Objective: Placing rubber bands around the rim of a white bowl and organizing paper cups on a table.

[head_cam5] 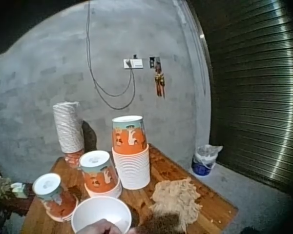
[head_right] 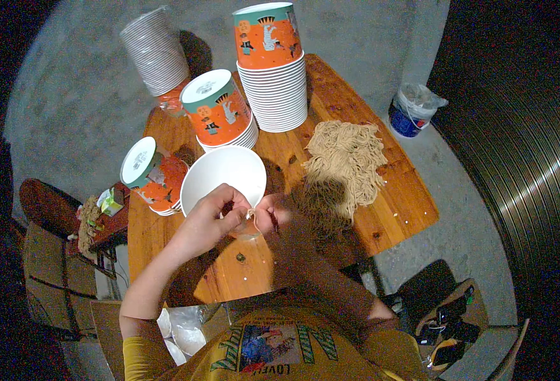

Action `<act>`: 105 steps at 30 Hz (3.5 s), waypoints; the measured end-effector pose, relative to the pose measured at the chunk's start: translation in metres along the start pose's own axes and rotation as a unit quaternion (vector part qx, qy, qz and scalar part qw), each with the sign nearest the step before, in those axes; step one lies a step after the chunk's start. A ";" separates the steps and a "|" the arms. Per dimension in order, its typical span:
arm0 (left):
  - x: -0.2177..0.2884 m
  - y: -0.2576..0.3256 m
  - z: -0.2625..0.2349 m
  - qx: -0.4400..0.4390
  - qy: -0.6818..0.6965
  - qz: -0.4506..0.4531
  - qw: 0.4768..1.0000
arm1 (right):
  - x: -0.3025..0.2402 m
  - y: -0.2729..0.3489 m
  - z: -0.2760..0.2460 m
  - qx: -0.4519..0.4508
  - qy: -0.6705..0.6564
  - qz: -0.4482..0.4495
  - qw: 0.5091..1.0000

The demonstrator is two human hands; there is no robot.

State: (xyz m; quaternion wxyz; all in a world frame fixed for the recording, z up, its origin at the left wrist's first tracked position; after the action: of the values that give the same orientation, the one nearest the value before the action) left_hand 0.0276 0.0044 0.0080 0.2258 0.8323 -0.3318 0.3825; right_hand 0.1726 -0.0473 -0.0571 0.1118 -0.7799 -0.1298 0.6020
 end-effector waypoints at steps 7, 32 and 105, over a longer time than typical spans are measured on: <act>0.000 0.000 -0.001 0.003 -0.026 0.029 0.999 | -0.001 0.005 0.000 0.015 0.022 -0.070 0.997; 0.001 0.003 -0.003 -0.003 -0.016 0.039 0.999 | 0.002 0.011 0.005 -0.007 -0.132 -0.041 0.990; -0.022 0.032 0.076 0.116 0.625 -0.068 0.769 | -0.015 0.050 0.018 -0.105 0.163 -0.064 0.979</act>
State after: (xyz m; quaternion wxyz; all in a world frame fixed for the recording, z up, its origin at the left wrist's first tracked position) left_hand 0.0304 -0.0570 -0.0512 0.3104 0.4494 -0.0124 0.8375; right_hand 0.1546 -0.0989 -0.0644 0.0875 -0.8648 -0.2221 0.4417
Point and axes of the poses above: each hand's wrist, its own y-axis away from the middle knuckle, its own z-axis out of the palm, x = y × z, the point moved 2 cm from there along -y, towards the middle knuckle, and after that the axes turned 13 degrees about -x, right-handed, at the moved point
